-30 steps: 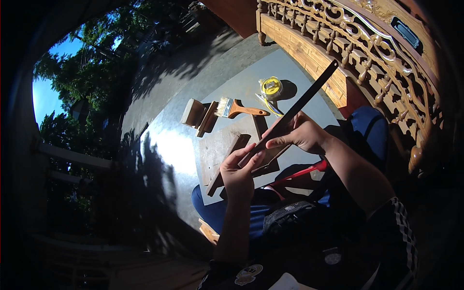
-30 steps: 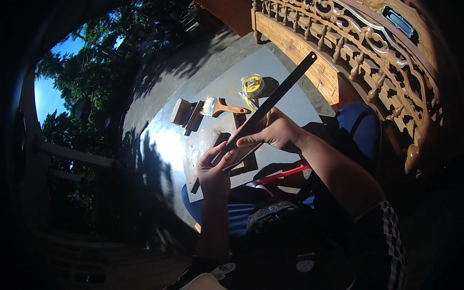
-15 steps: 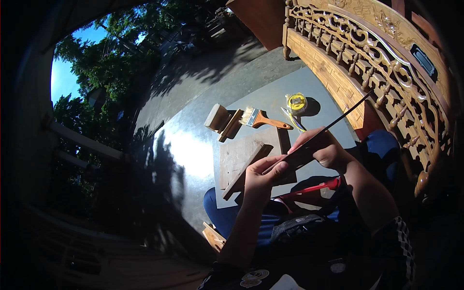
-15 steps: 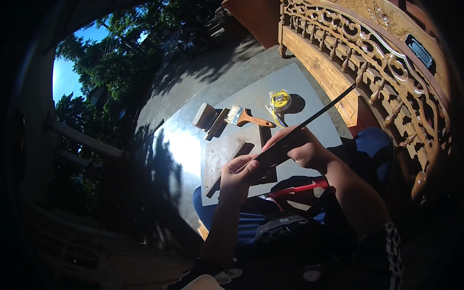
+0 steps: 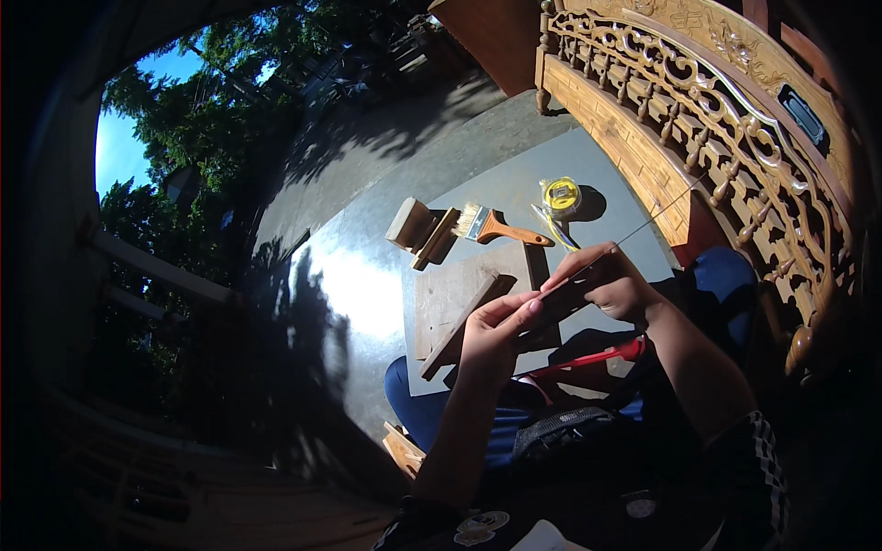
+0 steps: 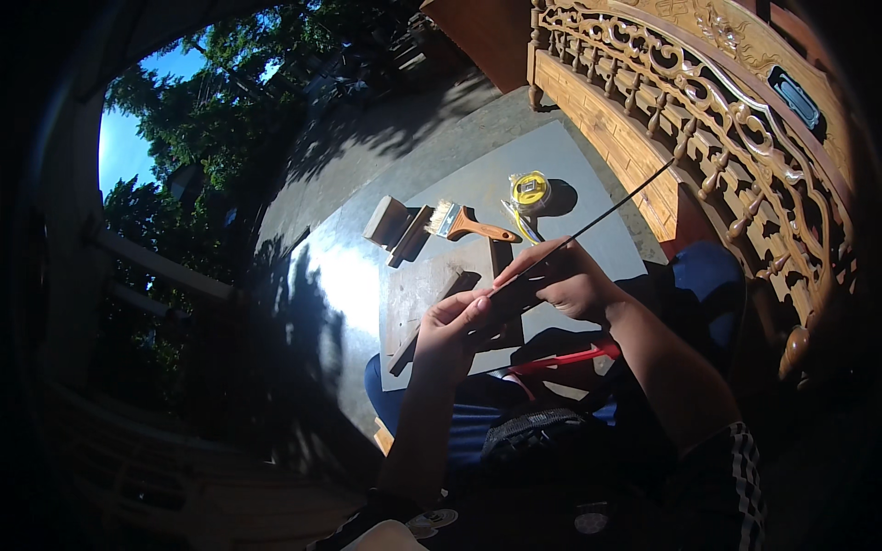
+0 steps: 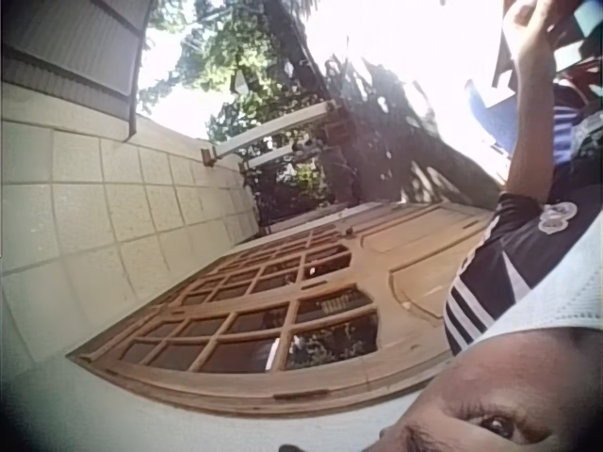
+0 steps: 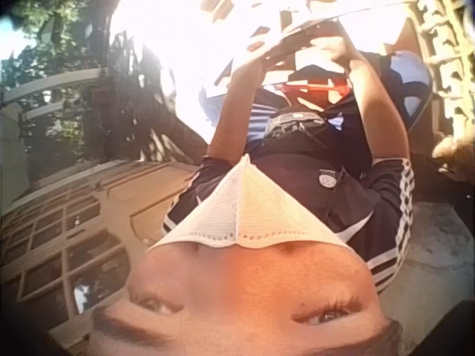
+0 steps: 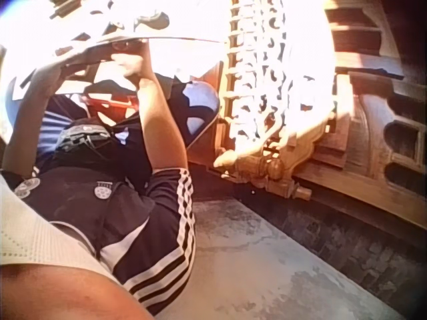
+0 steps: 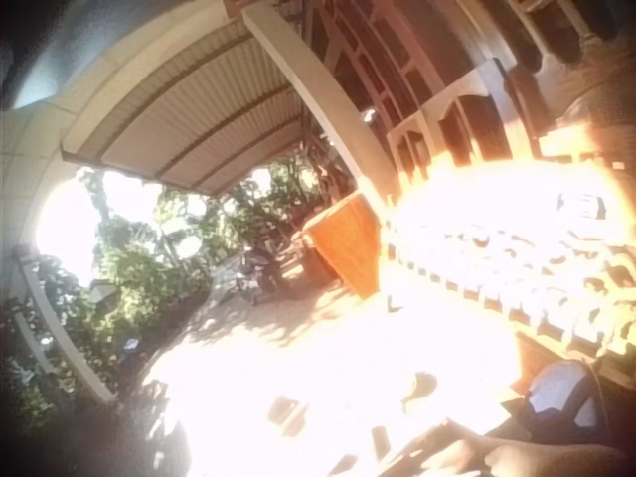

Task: Cutting a small piece of wood using a hand saw.

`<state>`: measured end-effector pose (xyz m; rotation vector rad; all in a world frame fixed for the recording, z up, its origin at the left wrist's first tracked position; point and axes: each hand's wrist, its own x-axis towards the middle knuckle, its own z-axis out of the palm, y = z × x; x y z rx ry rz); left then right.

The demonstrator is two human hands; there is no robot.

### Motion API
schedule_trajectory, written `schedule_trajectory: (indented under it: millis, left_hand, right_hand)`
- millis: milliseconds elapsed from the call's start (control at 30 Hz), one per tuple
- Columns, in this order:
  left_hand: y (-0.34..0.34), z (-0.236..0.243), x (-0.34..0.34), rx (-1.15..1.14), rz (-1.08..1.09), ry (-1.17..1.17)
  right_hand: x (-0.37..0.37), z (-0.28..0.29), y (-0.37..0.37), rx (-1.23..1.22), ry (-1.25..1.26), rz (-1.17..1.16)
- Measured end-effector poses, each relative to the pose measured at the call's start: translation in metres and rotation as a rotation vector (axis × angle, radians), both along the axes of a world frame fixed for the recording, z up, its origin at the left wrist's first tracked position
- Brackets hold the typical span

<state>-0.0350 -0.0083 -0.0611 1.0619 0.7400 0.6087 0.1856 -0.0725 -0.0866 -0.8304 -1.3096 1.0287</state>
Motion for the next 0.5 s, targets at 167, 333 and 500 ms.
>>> schedule_trajectory:
  millis: [167, 333, 500]
  left_hand:
    - [-0.0046, 0.0019, -0.0007, 0.025, 0.017, -0.061]
    - [-0.0074, -0.0023, 0.0024, 0.021, 0.017, -0.111]
    - [-0.0100, -0.0024, 0.0004, 0.020, 0.063, -0.090]
  right_hand:
    - [-0.0031, 0.0053, -0.0003, -0.053, -0.002, 0.014]
    - [0.0019, -0.0008, -0.0019, -0.044, 0.058, 0.095]
    - [-0.0025, 0.0049, -0.0004, -0.110, 0.079, 0.114]
